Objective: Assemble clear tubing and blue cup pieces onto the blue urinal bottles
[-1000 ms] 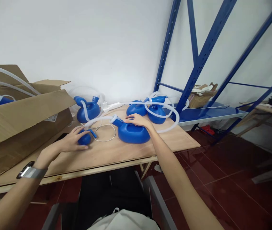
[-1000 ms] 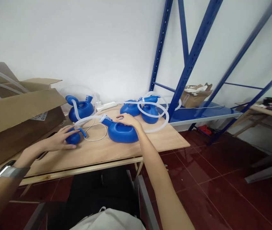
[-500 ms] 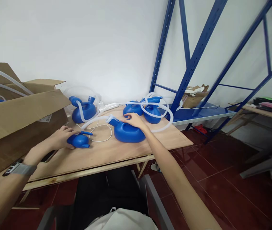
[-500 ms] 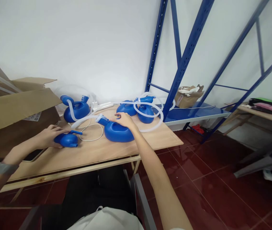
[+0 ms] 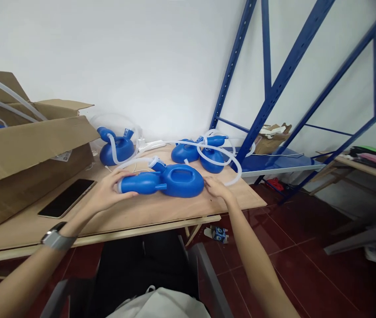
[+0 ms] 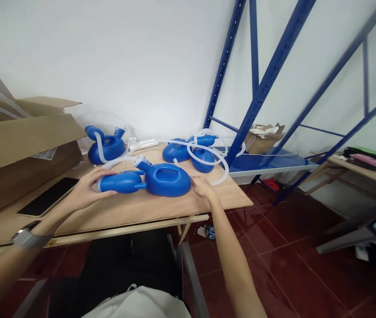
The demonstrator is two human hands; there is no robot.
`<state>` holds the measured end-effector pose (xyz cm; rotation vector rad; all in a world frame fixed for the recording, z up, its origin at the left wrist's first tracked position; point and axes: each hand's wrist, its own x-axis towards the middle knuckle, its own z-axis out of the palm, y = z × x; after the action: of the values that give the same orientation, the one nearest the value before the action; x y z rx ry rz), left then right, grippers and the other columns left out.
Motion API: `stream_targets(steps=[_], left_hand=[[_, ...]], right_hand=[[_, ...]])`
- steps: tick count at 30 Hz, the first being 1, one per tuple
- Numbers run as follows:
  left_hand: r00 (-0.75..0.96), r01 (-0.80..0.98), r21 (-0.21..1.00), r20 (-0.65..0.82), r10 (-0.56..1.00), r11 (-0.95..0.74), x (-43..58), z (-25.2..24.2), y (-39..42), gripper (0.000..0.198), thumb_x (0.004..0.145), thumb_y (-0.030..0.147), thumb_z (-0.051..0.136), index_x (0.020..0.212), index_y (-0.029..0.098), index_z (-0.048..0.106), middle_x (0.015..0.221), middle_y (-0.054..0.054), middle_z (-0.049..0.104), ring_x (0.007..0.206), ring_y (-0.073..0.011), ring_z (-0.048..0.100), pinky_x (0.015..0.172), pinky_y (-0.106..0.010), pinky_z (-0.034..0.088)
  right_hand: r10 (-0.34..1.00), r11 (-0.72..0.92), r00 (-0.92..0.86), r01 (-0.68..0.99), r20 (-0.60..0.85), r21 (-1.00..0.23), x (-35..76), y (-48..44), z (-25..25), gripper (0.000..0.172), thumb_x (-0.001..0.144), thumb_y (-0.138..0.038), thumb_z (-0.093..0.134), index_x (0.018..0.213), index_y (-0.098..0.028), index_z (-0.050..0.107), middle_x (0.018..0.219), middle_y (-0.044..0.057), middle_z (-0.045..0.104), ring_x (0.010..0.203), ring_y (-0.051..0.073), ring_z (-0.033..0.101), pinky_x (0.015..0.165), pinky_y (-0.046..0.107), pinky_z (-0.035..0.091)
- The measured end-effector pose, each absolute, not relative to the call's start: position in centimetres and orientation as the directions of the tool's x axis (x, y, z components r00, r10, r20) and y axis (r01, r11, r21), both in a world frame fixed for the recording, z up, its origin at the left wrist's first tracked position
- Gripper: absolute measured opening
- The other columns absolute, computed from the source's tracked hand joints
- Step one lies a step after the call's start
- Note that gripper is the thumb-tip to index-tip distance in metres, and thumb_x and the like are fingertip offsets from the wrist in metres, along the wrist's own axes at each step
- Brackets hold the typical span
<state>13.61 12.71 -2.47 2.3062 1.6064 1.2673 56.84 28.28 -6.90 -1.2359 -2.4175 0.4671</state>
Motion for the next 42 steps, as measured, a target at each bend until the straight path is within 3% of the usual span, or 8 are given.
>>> stream_targets(steps=[5, 8, 10, 13, 17, 22, 28, 42], left_hand=[[0.149, 0.742, 0.39, 0.696, 0.702, -0.545, 18.6, -4.9, 15.0, 0.058, 0.087, 0.065, 0.073, 0.131, 0.028, 0.068, 0.129, -0.01, 0.067, 0.121, -0.0315, 0.066, 0.109, -0.048, 0.053], [0.141, 0.761, 0.35, 0.733, 0.666, -0.546, 20.0, -6.1, 15.6, 0.053, 0.092, 0.057, 0.071, 0.136, 0.027, 0.064, 0.132, -0.012, 0.065, 0.123, -0.0316, 0.065, 0.108, -0.048, 0.054], [0.118, 0.786, 0.33, 0.75, 0.651, -0.522, 20.3, -6.5, 15.9, 0.052, 0.094, 0.054, 0.071, 0.137, 0.028, 0.063, 0.132, -0.012, 0.065, 0.123, -0.0324, 0.064, 0.106, -0.049, 0.054], [0.083, 0.823, 0.311, 0.762, 0.642, -0.475, 20.3, -6.8, 16.5, 0.05, 0.094, 0.053, 0.071, 0.136, 0.027, 0.065, 0.132, -0.013, 0.065, 0.123, -0.0331, 0.064, 0.106, -0.049, 0.054], [0.055, 0.852, 0.311, 0.746, 0.663, -0.421, 19.7, -7.0, 17.3, 0.048, 0.092, 0.051, 0.072, 0.133, 0.028, 0.066, 0.13, -0.012, 0.066, 0.124, -0.0334, 0.062, 0.106, -0.05, 0.054], [-0.01, 0.831, 0.391, 0.722, 0.692, -0.395, 16.3, -6.8, 15.8, 0.048, 0.091, 0.051, 0.073, 0.132, 0.027, 0.064, 0.129, -0.011, 0.064, 0.127, -0.0326, 0.061, 0.111, -0.051, 0.05], [-0.121, 0.803, 0.479, 0.714, 0.689, -0.356, 10.9, -6.0, 13.3, 0.056, 0.086, 0.063, 0.073, 0.124, 0.024, 0.064, 0.126, -0.009, 0.064, 0.123, -0.0307, 0.065, 0.11, -0.047, 0.052], [-0.025, 0.827, 0.352, 0.802, 0.597, -0.439, 10.6, -5.0, 11.8, 0.048, 0.087, 0.056, 0.077, 0.124, 0.026, 0.068, 0.126, -0.008, 0.066, 0.12, -0.0306, 0.067, 0.108, -0.048, 0.054]], right_hand=[[0.831, 0.556, -0.495, 0.712, 0.255, -0.43, 57.8, 29.0, -6.9, 0.048, 0.098, -0.025, 0.053, 0.144, -0.024, 0.066, 0.138, 0.013, 0.072, 0.131, 0.033, 0.065, 0.114, 0.049, 0.05], [0.897, 0.417, -0.225, 0.717, 0.381, -0.559, 59.2, 29.9, -5.1, 0.05, 0.098, -0.032, 0.05, 0.144, -0.017, 0.064, 0.129, 0.017, 0.074, 0.115, 0.032, 0.071, 0.104, 0.048, 0.055], [0.893, 0.411, -0.11, 0.597, 0.437, -0.689, 59.5, 29.7, -3.4, 0.055, 0.098, -0.037, 0.047, 0.147, -0.015, 0.06, 0.118, 0.015, 0.075, 0.097, 0.028, 0.073, 0.094, 0.045, 0.058], [0.881, 0.467, -0.169, 0.455, 0.442, -0.758, 58.3, 27.3, -0.6, 0.057, 0.097, -0.035, 0.043, 0.15, -0.018, 0.057, 0.1, 0.01, 0.075, 0.081, 0.024, 0.07, 0.084, 0.04, 0.059], [0.788, 0.606, -0.525, 0.564, 0.322, -0.561, 54.4, 22.4, 1.5, 0.05, 0.101, -0.047, 0.052, 0.146, -0.028, 0.065, 0.109, 0.007, 0.078, 0.094, 0.027, 0.073, 0.088, 0.039, 0.056], [0.696, 0.718, -0.676, 0.642, 0.243, -0.27, 52.1, 20.8, 0.7, 0.04, 0.104, -0.05, 0.055, 0.13, -0.028, 0.076, 0.124, 0.009, 0.078, 0.117, 0.032, 0.07, 0.1, 0.041, 0.052], [0.626, 0.776, -0.745, 0.565, 0.229, -0.28, 53.0, 22.1, -0.4, 0.042, 0.108, -0.048, 0.049, 0.134, -0.025, 0.073, 0.111, 0.01, 0.077, 0.106, 0.028, 0.071, 0.095, 0.038, 0.053], [0.589, 0.795, -0.778, 0.51, 0.219, -0.328, 51.9, 22.6, -1.2, 0.043, 0.108, -0.049, 0.051, 0.136, -0.026, 0.073, 0.118, 0.008, 0.079, 0.122, 0.031, 0.068, 0.104, 0.04, 0.052]])
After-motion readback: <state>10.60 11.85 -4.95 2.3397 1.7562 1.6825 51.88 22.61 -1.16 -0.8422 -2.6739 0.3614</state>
